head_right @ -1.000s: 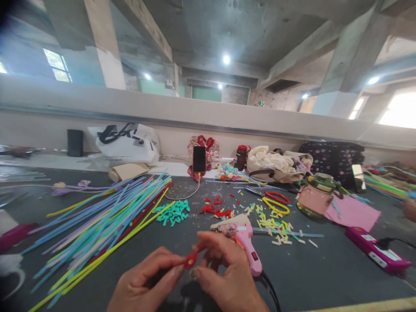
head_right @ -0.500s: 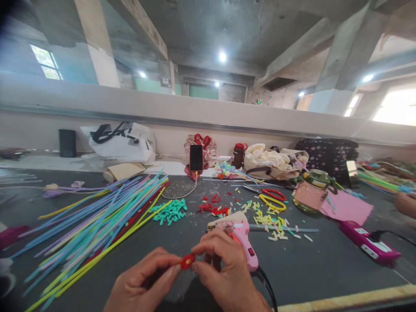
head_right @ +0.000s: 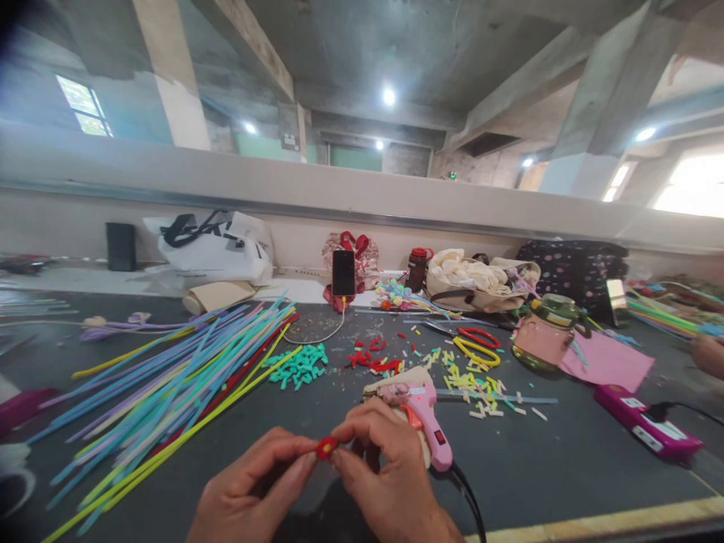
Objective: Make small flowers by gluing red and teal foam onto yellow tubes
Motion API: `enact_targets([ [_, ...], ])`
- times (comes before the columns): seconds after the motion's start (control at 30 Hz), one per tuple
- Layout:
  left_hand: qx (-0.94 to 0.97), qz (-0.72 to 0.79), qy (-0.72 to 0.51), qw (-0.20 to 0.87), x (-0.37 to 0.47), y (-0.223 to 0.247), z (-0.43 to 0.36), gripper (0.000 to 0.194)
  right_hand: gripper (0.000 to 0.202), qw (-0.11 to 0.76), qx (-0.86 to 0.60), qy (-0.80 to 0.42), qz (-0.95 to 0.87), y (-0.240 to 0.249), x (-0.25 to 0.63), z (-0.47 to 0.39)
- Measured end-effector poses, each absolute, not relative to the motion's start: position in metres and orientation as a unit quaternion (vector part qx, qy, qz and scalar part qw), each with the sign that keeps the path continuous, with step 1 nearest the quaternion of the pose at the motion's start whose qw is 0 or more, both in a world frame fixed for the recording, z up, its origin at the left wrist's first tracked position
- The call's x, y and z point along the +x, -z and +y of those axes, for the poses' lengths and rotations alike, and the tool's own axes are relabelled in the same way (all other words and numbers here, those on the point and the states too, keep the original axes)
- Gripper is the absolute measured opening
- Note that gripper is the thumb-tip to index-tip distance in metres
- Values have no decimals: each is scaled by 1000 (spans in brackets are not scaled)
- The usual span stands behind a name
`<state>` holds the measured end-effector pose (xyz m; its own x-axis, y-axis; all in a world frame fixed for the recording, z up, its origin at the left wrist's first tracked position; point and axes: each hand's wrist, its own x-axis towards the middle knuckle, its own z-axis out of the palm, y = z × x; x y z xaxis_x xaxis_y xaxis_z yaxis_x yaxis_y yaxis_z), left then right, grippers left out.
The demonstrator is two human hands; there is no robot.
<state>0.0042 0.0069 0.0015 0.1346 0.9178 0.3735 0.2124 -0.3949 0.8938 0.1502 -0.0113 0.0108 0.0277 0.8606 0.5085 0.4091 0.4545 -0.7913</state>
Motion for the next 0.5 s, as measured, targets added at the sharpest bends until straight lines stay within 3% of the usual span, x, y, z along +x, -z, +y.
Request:
enact_targets([
  [0.23,648,416,-541,338,9,1,6,7,8,522,-486,-215,-667,-14,152,-13],
  [0.4,649,407,-532,360,2,-3,7,4,32,590,-450,-260,-619,-15,162,-21],
  [0.5,643,408,-534,369,-1,-5,6,4,22,615,-473,-316,-547,-8,161,-23],
])
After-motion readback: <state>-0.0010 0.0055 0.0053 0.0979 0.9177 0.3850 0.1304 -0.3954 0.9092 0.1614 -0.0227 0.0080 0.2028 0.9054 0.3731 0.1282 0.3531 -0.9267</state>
